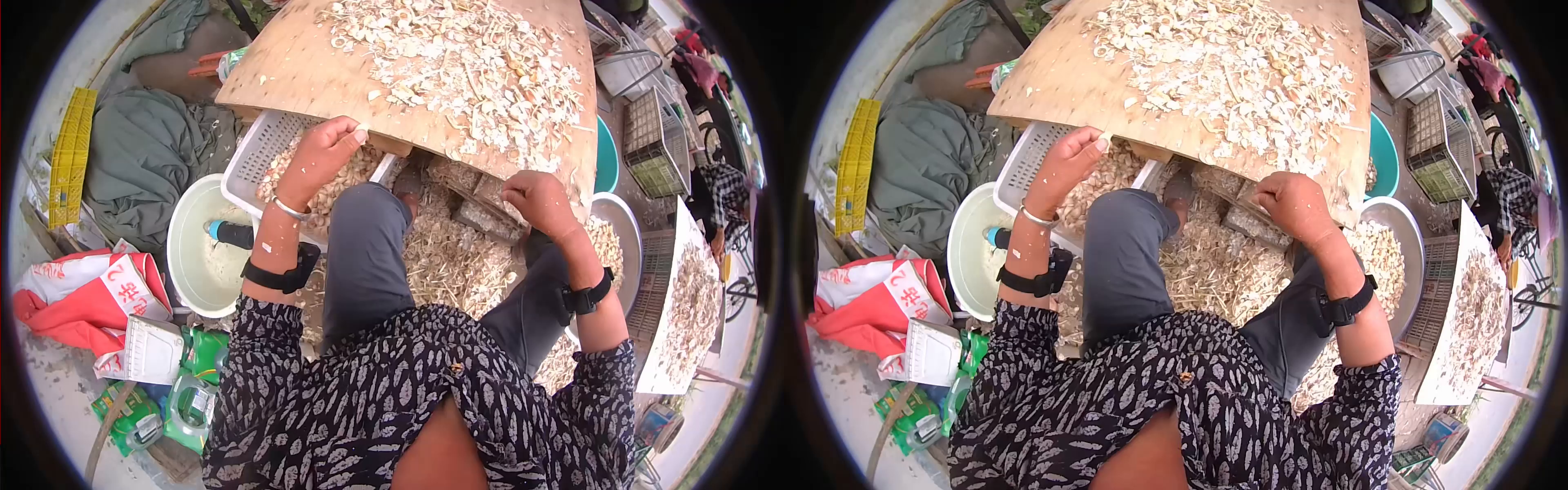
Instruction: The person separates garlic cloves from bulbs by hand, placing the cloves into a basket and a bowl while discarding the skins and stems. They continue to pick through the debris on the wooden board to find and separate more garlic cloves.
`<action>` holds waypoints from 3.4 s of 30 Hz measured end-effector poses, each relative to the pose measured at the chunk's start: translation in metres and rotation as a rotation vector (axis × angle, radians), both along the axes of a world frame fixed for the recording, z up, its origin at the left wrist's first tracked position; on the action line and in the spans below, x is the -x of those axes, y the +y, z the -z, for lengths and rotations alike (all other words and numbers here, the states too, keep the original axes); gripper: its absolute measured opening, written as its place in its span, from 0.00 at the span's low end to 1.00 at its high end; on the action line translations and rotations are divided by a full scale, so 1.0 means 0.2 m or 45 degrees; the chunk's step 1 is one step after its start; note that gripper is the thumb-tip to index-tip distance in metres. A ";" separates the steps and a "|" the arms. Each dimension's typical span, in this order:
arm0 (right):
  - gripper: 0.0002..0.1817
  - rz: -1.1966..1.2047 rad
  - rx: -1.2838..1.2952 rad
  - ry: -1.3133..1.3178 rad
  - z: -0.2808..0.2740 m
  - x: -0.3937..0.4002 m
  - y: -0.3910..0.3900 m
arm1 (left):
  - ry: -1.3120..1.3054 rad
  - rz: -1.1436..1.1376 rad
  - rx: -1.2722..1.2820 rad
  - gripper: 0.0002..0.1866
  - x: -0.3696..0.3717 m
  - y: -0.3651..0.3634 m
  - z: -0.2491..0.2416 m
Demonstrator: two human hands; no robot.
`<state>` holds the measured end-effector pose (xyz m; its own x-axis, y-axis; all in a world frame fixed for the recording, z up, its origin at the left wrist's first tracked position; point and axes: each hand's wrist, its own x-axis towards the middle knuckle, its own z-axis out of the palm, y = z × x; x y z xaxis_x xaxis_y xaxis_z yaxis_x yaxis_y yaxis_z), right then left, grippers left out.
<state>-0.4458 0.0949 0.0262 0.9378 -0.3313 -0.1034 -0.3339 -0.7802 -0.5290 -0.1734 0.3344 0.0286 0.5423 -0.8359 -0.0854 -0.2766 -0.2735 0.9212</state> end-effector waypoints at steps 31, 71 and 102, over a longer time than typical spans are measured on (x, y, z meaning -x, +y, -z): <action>0.16 0.348 -2.072 -0.242 0.18 -0.02 0.40 | 1.314 -0.095 0.530 0.18 0.40 0.14 0.08; 0.10 1.393 -1.188 -0.818 0.11 0.71 -0.47 | -0.501 0.215 0.033 0.11 0.28 -1.18 0.24; 0.12 0.554 -1.611 -1.511 -0.29 -0.09 0.20 | -0.446 0.403 0.145 0.10 0.84 -0.35 0.07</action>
<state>-0.4275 0.1341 0.0843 0.5676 -0.8126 0.1326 0.5821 0.2821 -0.7626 -0.3420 0.2637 0.0138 0.2399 -0.9577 0.1586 -0.6289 -0.0289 0.7770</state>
